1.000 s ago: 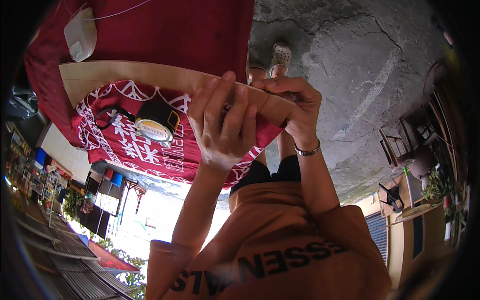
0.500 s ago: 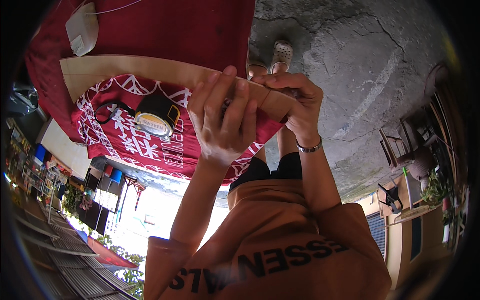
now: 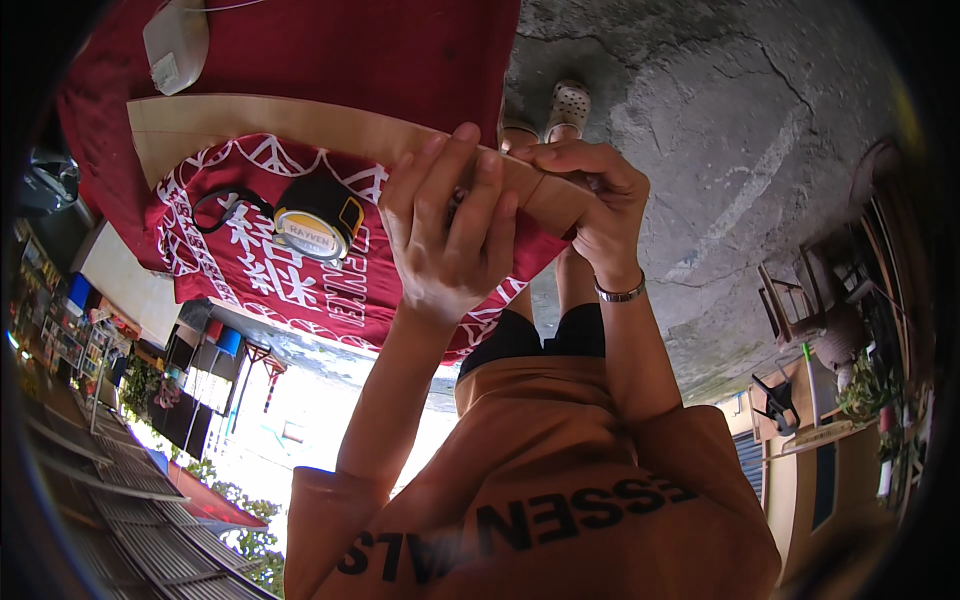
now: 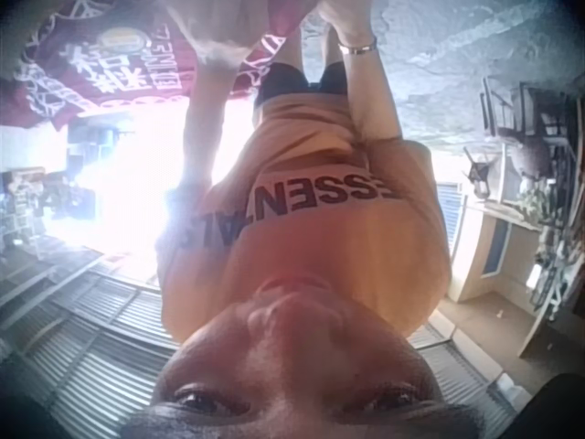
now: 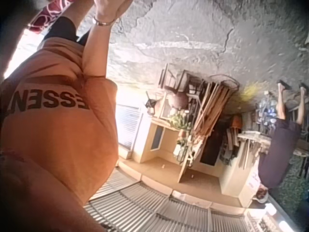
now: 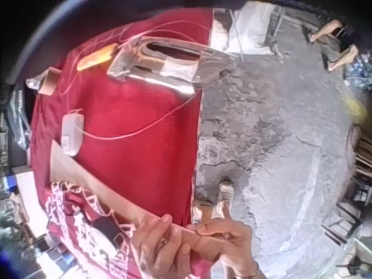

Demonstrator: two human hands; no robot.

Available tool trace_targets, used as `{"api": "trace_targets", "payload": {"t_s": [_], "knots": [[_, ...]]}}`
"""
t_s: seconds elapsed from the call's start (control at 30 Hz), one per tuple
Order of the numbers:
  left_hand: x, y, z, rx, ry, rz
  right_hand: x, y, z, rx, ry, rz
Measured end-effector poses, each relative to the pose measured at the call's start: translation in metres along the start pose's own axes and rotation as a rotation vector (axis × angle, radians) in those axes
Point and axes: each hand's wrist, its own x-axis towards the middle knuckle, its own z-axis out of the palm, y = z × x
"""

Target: The person measures a red banner with a tape measure and marks it with a pin. They then use a staple gun to attach the banner to a wooden frame, securing it at multiple points.

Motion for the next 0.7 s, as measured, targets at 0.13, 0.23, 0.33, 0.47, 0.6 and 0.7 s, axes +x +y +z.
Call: {"api": "trace_targets", "payload": {"t_s": [0.13, 0.23, 0.33, 0.47, 0.6, 0.7], "knots": [[0.001, 0.001, -0.001, 0.007, 0.002, -0.006, 0.0, -0.002, -0.001, -0.014, -0.003, 0.026], [0.001, 0.002, -0.001, 0.011, 0.003, -0.012, 0.0, -0.005, 0.0, -0.033, 0.001, 0.044], [0.0, 0.002, 0.0, -0.001, 0.01, -0.015, 0.001, -0.007, -0.001, -0.051, -0.005, 0.055], [0.001, 0.002, -0.001, -0.005, 0.003, -0.013, -0.001, -0.008, -0.001, -0.059, 0.007, 0.099], [0.002, 0.005, 0.0, -0.014, 0.016, -0.013, 0.003, -0.015, -0.002, -0.07, -0.032, 0.103], [0.006, 0.01, -0.007, -0.03, 0.016, -0.018, 0.0, -0.009, -0.018, -0.22, -0.101, -0.051]]}}
